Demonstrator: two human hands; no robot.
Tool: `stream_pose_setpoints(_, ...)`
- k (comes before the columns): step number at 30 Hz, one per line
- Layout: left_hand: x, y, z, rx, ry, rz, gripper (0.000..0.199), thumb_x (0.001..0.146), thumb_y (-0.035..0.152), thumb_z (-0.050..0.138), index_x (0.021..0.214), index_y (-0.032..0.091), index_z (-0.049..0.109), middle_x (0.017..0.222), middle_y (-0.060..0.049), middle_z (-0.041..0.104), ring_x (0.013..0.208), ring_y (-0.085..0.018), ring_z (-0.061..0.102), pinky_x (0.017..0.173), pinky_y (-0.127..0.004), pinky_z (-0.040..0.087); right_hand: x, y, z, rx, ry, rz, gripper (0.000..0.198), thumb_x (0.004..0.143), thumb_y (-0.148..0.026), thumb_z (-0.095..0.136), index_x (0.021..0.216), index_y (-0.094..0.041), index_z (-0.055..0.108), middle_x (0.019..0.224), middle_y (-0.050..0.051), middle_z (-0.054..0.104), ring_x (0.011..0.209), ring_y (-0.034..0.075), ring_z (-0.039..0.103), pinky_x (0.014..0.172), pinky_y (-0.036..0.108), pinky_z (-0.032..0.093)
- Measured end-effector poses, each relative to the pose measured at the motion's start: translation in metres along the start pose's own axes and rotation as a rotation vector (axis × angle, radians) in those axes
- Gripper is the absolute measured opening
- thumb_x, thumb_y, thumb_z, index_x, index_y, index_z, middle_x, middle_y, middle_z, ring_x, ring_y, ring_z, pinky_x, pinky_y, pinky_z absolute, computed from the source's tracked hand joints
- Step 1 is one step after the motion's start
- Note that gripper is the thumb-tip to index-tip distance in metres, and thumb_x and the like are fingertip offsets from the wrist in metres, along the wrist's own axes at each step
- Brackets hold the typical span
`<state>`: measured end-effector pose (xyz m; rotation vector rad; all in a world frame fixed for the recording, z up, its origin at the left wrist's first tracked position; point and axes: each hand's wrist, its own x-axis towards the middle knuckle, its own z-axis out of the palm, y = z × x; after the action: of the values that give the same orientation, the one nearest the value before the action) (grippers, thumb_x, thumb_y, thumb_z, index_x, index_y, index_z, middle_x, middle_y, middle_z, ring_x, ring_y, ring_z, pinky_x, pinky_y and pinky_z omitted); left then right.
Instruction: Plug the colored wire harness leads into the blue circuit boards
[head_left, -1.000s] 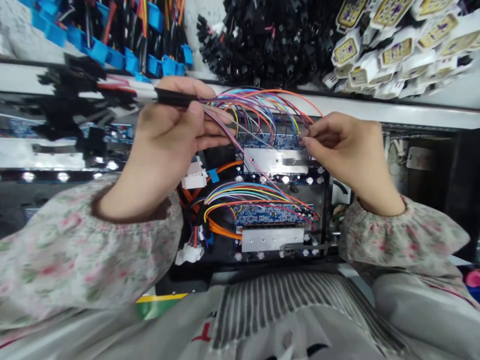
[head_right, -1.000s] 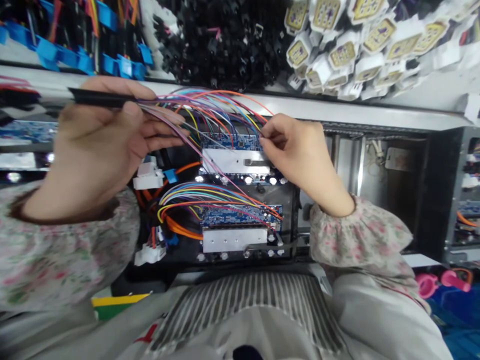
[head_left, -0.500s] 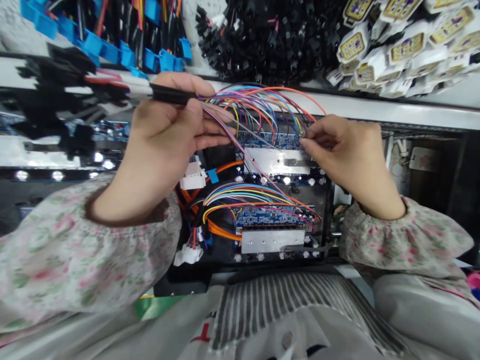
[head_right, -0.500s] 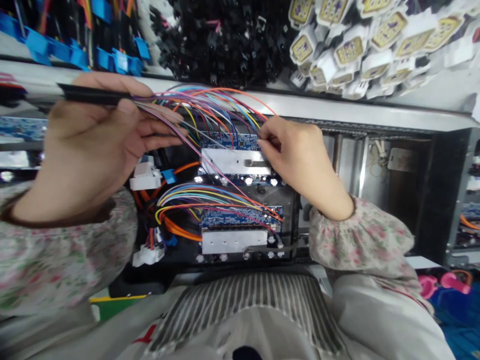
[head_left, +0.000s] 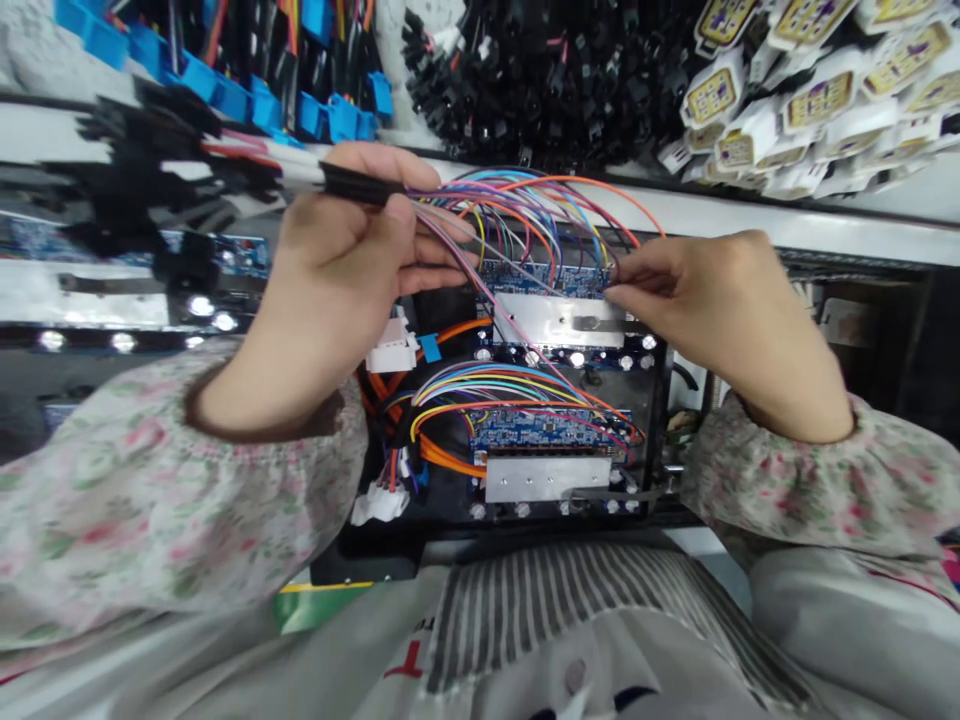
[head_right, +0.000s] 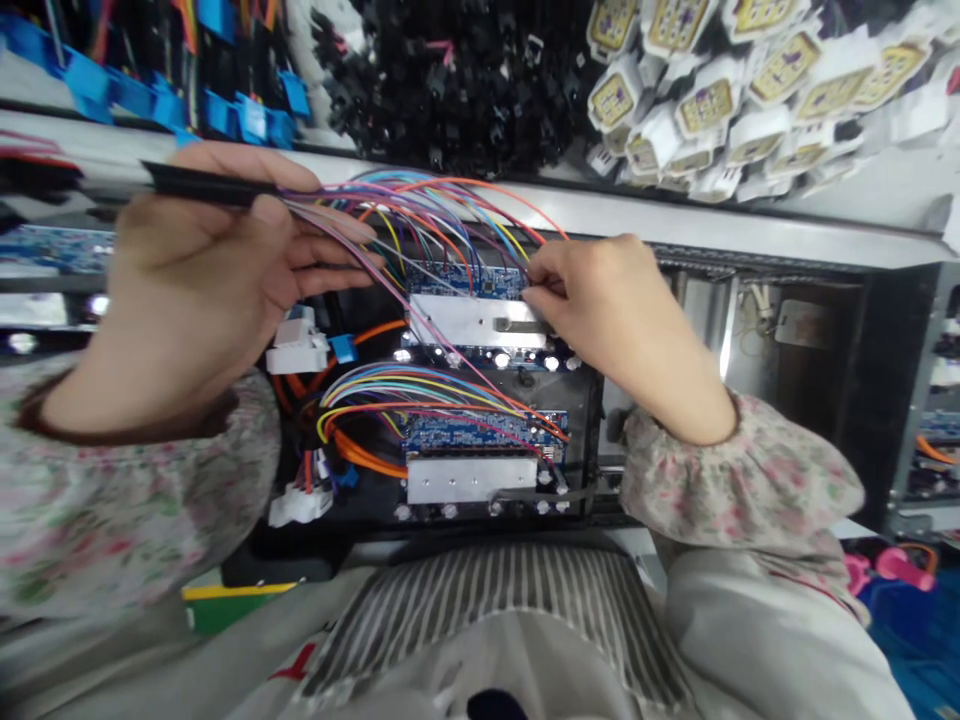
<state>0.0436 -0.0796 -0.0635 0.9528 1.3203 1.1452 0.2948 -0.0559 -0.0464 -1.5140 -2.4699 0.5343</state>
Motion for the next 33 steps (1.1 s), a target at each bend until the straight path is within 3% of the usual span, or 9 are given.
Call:
stream_pose_setpoints(4,0.0,0.002,0.003,-0.018,0.014,-0.029,0.01,0.095,0.018,0.055,0.09,0.025,0.06,0.079,-0.001,0.073,0.072,-0.017,0.072,0.073,-0.034,0.064,0.008,-0.031,-0.005,0.072,0.093,0.012,0.008,0.089,-0.021,0.068,0.085,-0.02,0.075,0.077,0.005,0.072,0.064,0.02,0.063,0.066,0.037,0.046)
stream_pose_setpoints(9,-0.002,0.007,0.007,-0.063,0.0,-0.066,0.014,0.101,0.016,0.046,0.093,0.022,0.056,0.081,-0.001,0.071,0.071,-0.012,0.07,0.073,-0.026,0.062,0.028,-0.054,0.003,-0.053,0.122,-0.078,0.012,0.091,-0.021,0.065,0.099,-0.025,0.073,0.104,0.012,0.072,0.093,0.029,0.069,0.079,0.04,0.051)
stream_pose_setpoints(12,0.0,0.007,0.008,-0.048,-0.005,-0.088,0.015,0.102,0.014,0.044,0.093,0.021,0.053,0.079,0.0,0.071,0.069,-0.012,0.07,0.072,-0.024,0.062,0.03,-0.05,0.008,-0.02,0.162,-0.084,0.011,0.094,-0.023,0.062,0.092,-0.025,0.073,0.096,0.011,0.072,0.087,0.026,0.069,0.076,0.039,0.053)
stream_pose_setpoints(16,0.002,0.006,0.009,-0.02,0.015,-0.11,0.012,0.102,0.014,0.042,0.097,0.018,0.052,0.079,0.0,0.07,0.069,-0.013,0.072,0.079,-0.03,0.062,0.03,-0.042,0.022,-0.038,0.04,-0.155,0.008,0.089,-0.018,0.065,0.09,-0.021,0.072,0.094,0.01,0.073,0.095,0.031,0.069,0.083,0.044,0.052)
stream_pose_setpoints(19,0.002,0.007,0.008,-0.031,0.02,-0.122,0.011,0.102,0.015,0.042,0.099,0.017,0.053,0.08,-0.001,0.07,0.069,-0.013,0.072,0.082,-0.031,0.062,0.033,-0.036,0.029,-0.049,0.026,-0.097,0.014,0.089,-0.013,0.058,0.082,-0.02,0.068,0.09,0.01,0.071,0.093,0.031,0.069,0.082,0.045,0.052)
stream_pose_setpoints(25,0.002,0.007,0.004,-0.043,0.003,-0.097,0.009,0.102,0.017,0.045,0.104,0.019,0.054,0.083,0.001,0.069,0.064,-0.009,0.07,0.079,-0.026,0.062,0.031,-0.03,0.032,0.277,0.14,-0.023,0.015,0.086,-0.014,0.06,0.077,-0.026,0.059,0.082,0.003,0.072,0.072,0.019,0.068,0.07,0.033,0.055)
stream_pose_setpoints(33,0.004,0.004,0.003,-0.02,-0.017,-0.084,0.013,0.101,0.016,0.046,0.106,0.02,0.057,0.084,0.0,0.066,0.07,-0.009,0.07,0.076,-0.023,0.06,0.033,-0.031,0.039,0.458,0.155,0.012,0.018,0.083,-0.013,0.062,0.074,-0.027,0.055,0.079,0.001,0.07,0.071,0.017,0.068,0.07,0.031,0.057)
